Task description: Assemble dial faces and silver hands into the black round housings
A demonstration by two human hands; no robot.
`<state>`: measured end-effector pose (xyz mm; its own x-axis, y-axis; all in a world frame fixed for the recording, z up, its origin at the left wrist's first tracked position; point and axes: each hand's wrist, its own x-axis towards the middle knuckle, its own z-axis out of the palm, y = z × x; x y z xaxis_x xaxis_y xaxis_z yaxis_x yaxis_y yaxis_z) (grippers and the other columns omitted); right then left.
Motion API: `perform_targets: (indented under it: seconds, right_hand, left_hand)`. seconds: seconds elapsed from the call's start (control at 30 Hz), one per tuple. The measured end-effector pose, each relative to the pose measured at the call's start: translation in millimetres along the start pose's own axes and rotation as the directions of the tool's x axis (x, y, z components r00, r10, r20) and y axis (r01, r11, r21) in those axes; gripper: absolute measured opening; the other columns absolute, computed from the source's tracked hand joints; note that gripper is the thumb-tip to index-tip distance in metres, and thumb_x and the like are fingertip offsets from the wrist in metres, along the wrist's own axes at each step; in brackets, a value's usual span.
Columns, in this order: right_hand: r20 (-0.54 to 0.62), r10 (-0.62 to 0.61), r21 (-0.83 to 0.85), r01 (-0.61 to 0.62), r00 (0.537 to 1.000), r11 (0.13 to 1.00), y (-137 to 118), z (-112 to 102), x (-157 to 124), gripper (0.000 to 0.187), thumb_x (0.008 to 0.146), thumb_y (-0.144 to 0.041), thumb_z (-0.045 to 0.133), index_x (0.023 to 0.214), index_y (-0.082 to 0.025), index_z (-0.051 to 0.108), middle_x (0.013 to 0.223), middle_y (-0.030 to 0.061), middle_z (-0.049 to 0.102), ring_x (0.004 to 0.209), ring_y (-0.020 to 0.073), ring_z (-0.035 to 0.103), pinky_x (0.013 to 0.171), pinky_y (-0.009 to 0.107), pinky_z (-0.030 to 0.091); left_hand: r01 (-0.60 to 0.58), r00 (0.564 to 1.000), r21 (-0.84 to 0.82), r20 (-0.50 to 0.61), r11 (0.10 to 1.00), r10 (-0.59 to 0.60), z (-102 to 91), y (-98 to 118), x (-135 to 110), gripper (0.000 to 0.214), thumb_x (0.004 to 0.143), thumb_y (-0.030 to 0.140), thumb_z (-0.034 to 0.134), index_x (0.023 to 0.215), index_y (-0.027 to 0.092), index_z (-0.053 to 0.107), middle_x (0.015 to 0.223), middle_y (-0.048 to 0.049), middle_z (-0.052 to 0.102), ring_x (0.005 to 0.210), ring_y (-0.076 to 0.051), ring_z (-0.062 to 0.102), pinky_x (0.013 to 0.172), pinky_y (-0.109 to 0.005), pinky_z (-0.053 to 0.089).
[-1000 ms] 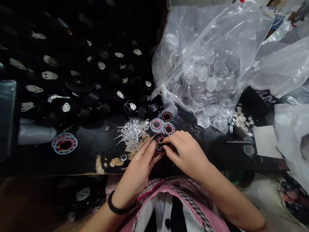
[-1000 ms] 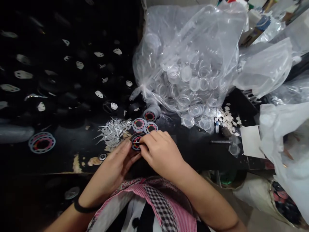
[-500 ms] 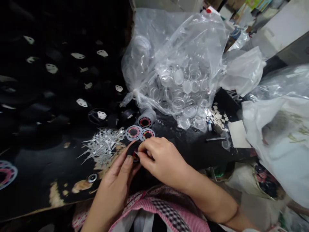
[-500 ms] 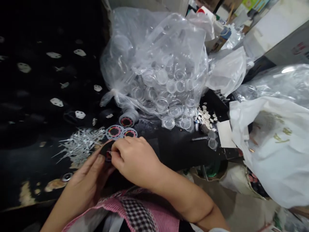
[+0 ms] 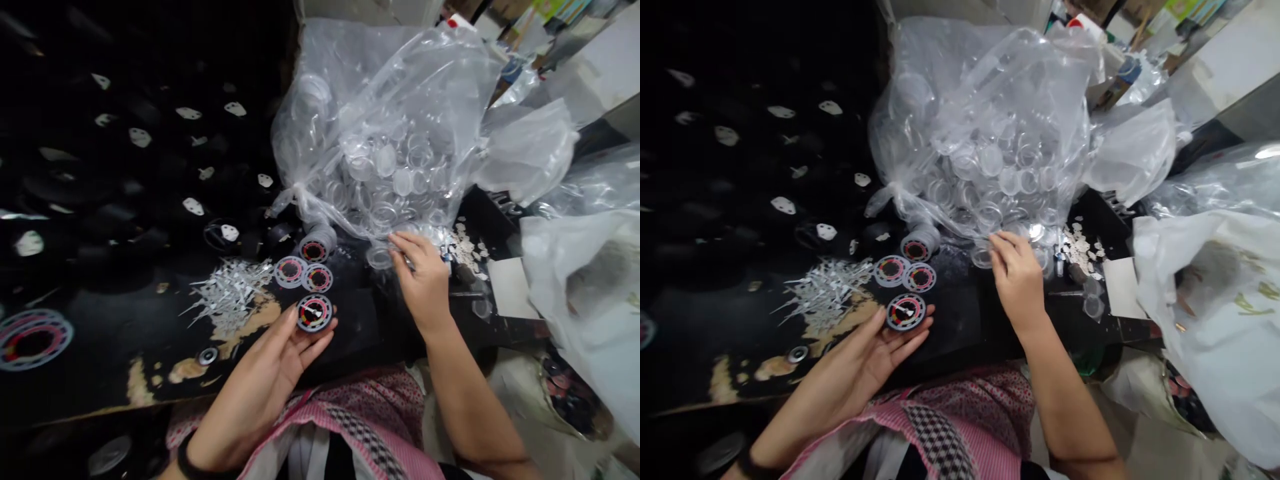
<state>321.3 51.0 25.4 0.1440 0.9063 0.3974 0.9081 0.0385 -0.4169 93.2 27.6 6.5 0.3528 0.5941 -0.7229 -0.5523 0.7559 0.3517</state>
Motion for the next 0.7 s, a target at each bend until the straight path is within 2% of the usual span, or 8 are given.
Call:
perform_targets:
  seconds: [0.13,0.23,0.33,0.4,0.47,0.53,0.6,0.7]
  right_hand:
    - [0.137,-0.243,0.187,0.215,0.960,0.958,-47,12,-25,0.026,0.098,-0.022,0.054,0.117,-0.015,0.071,0.121,0.0130,0.072,0.113,0.0190,0.068,0.103,0.033,0.054]
    - [0.202,-0.353,0.251,0.300,0.914,0.920,-67,21,-38,0.031,0.099,-0.031,0.055,0.119,-0.011,0.070,0.129,0.0179,0.068,0.118,0.0223,0.066,0.102,0.036,0.055]
    - [0.202,-0.445,0.266,0.389,0.872,0.882,-72,20,-40,0.028,0.098,-0.028,0.056,0.120,-0.015,0.069,0.135,0.0152,0.065,0.129,0.0261,0.058,0.106,0.044,0.049]
    - [0.204,-0.391,0.316,0.317,0.898,0.894,-75,15,-36,0.022,0.099,-0.024,0.055,0.115,-0.019,0.070,0.126,0.0088,0.071,0.125,0.0239,0.060,0.106,0.044,0.046]
    - [0.226,-0.225,0.380,0.127,0.948,0.916,-78,12,-29,0.019,0.100,-0.027,0.053,0.108,-0.021,0.069,0.109,0.0043,0.076,0.108,0.0193,0.065,0.098,0.038,0.048]
    - [0.287,-0.089,0.406,-0.037,0.954,0.913,-84,12,-21,0.027,0.103,-0.036,0.046,0.096,-0.020,0.067,0.091,0.0023,0.073,0.089,0.0160,0.065,0.083,0.032,0.048]
    - [0.334,-0.054,0.361,-0.075,0.941,0.929,-89,17,-17,0.040,0.105,-0.042,0.036,0.082,-0.020,0.060,0.077,0.0011,0.065,0.075,0.0147,0.060,0.072,0.030,0.042]
    - [0.292,-0.082,0.305,-0.012,0.953,0.952,-96,27,-16,0.048,0.107,-0.039,0.025,0.071,-0.020,0.050,0.066,-0.0003,0.055,0.063,0.0131,0.050,0.067,0.030,0.035]
  left_hand:
    - [0.075,0.997,-0.079,-0.020,0.994,-0.076,7.3,9,-2,0.026,0.099,0.024,0.051,0.099,0.011,0.074,0.104,-0.0129,0.078,0.096,-0.023,0.075,0.090,-0.038,0.061]
    - [-0.014,1.000,-0.110,-0.025,0.994,0.011,9.0,14,-3,0.025,0.100,0.025,0.051,0.100,0.016,0.075,0.097,-0.0070,0.079,0.084,-0.015,0.074,0.083,-0.031,0.063]
    - [-0.140,0.990,-0.042,-0.019,0.989,0.140,5.4,14,-3,0.019,0.096,0.028,0.060,0.100,0.020,0.075,0.097,-0.0026,0.078,0.078,-0.011,0.072,0.070,-0.021,0.062]
    - [-0.217,0.976,0.067,0.028,0.974,0.216,0.8,11,-2,0.016,0.091,0.031,0.067,0.101,0.022,0.076,0.108,-0.0020,0.077,0.089,-0.013,0.073,0.074,-0.021,0.061]
    - [-0.297,0.954,0.222,0.103,0.929,0.281,-4.5,7,-2,0.025,0.087,0.035,0.071,0.111,0.026,0.074,0.124,-0.0014,0.073,0.108,-0.017,0.070,0.085,-0.025,0.060]
    - [-0.393,0.919,0.389,0.176,0.833,0.352,-9.1,2,-4,0.036,0.087,0.038,0.070,0.121,0.029,0.070,0.134,-0.0010,0.069,0.122,-0.020,0.064,0.098,-0.029,0.055]
    - [-0.464,0.884,0.532,0.238,0.708,0.401,-11.4,-2,-6,0.042,0.088,0.038,0.069,0.128,0.028,0.066,0.136,-0.0019,0.068,0.127,-0.021,0.061,0.105,-0.032,0.050]
    - [-0.525,0.840,0.654,0.296,0.545,0.454,-8.3,-4,-8,0.042,0.091,0.038,0.064,0.131,0.025,0.064,0.133,-0.0043,0.070,0.124,-0.022,0.063,0.105,-0.033,0.050]
